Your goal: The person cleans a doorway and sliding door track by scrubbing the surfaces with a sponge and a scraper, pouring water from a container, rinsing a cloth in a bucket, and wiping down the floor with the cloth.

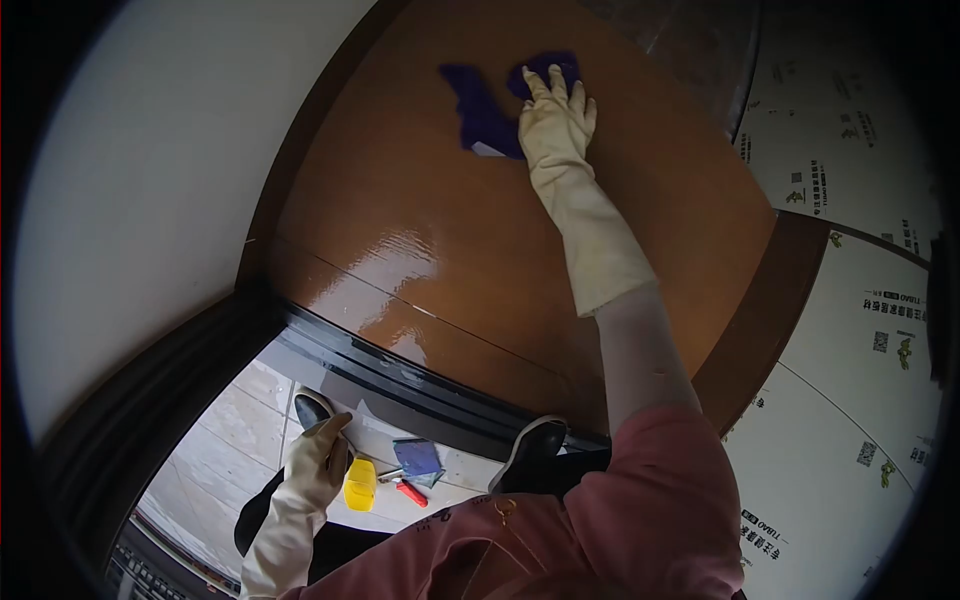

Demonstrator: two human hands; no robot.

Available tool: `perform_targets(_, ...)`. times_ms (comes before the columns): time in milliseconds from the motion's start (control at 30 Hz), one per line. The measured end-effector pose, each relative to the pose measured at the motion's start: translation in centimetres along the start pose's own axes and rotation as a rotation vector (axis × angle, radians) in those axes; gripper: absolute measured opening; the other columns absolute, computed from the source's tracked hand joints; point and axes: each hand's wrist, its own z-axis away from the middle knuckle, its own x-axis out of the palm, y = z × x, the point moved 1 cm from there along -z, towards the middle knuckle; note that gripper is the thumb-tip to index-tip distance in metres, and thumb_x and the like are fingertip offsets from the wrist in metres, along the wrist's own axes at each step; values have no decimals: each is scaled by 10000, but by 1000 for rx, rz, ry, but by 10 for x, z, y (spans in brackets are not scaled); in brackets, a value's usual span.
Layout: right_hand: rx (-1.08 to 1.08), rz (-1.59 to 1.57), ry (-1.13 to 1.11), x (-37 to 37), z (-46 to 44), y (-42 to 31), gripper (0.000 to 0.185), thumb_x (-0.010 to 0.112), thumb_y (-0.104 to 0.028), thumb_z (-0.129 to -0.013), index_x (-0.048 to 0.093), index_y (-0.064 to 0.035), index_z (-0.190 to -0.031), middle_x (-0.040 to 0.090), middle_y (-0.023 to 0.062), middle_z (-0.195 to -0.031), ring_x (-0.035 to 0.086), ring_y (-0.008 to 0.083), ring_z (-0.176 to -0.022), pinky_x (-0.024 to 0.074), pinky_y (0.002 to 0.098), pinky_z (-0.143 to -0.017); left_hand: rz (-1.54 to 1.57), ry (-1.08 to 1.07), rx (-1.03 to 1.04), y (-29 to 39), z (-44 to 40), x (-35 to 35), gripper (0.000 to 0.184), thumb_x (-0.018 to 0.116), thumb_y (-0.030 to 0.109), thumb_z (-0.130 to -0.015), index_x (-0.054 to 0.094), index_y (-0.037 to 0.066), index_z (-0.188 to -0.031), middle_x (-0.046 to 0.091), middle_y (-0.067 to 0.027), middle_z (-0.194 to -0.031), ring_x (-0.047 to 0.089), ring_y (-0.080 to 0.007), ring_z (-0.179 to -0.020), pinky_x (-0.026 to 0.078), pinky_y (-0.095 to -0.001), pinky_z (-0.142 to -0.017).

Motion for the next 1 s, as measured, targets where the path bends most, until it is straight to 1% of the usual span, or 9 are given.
perform_targets(133,248,231,-111,-52,128,197,472,428,-306,-940,456,-275,-1410,365,38,-1519,357,325,-1372,300,486,-1110,-59,-191,26,-1,-12,-14,345,550,65,-873,568,43,-1216,653,-206,-1035,643,-387,-893,526,-422,-789)
perform_targets(267,501,729,-713,-110,328,312,563,334,-424,-997,253,-213,-1513,204,-25,-1588,289,259,-1417,337,410,-1115,-107,-262,65,33,-20,-28,399,568,52,-852,530,19,-1248,628,-189,-1098,627,-365,-945,531,-415,-820)
perform_targets(433,1185,352,-235,-108,367,169,553,339,-378,-997,318,-124,-1488,342,60,-1529,321,253,-1402,360,401,-1087,-103,-476,147,17,20,-14,418,601,159,-871,537,35,-1265,636,-173,-1081,638,-331,-923,531,-399,-801)
perform_targets(533,594,288,-91,-67,329,56,558,361,-413,-971,358,-172,-1475,330,127,-1527,399,397,-1322,354,480,-1077,-259,-649,167,22,44,-6,415,548,236,-918,516,64,-1294,640,-134,-1048,628,-270,-982,509,-384,-825)
perform_targets(667,378,-115,-280,-66,201,-184,491,441,-427,-940,477,-229,-1389,334,110,-1518,306,446,-1350,218,618,-1096,-256,-962,156,16,64,17,385,550,224,-918,500,64,-1264,630,-122,-997,635,-279,-921,521,-419,-774)
perform_targets(800,31,-322,-534,-46,210,-358,429,527,-378,-920,524,-307,-1343,373,24,-1508,322,353,-1370,201,579,-1131,-436,-988,157,-16,82,39,315,548,235,-906,550,80,-1181,662,-80,-928,675,-281,-827,538,-407,-661)
perform_targets(933,274,-617,-615,-71,217,-328,385,570,-250,-894,588,-308,-1275,431,-30,-1470,341,324,-1368,247,522,-1137,-560,-1026,288,-21,87,41,338,590,210,-876,533,47,-1167,659,-118,-843,669,-279,-794,533,-414,-662)
perform_targets(967,-116,-310,-496,-75,237,-283,366,583,-139,-859,648,-304,-1179,492,-55,-1412,394,304,-1327,282,495,-1128,-453,-927,284,-25,96,34,336,585,214,-884,532,45,-1169,655,-118,-864,668,-276,-802,535,-413,-670)
perform_targets(1000,-7,-213,-486,-89,259,-244,337,587,-93,-838,676,-281,-1102,537,-62,-1356,435,295,-1286,314,499,-1111,-344,-812,287,-30,101,32,334,581,219,-891,531,43,-1171,652,-118,-885,667,-273,-809,537,-412,-677)
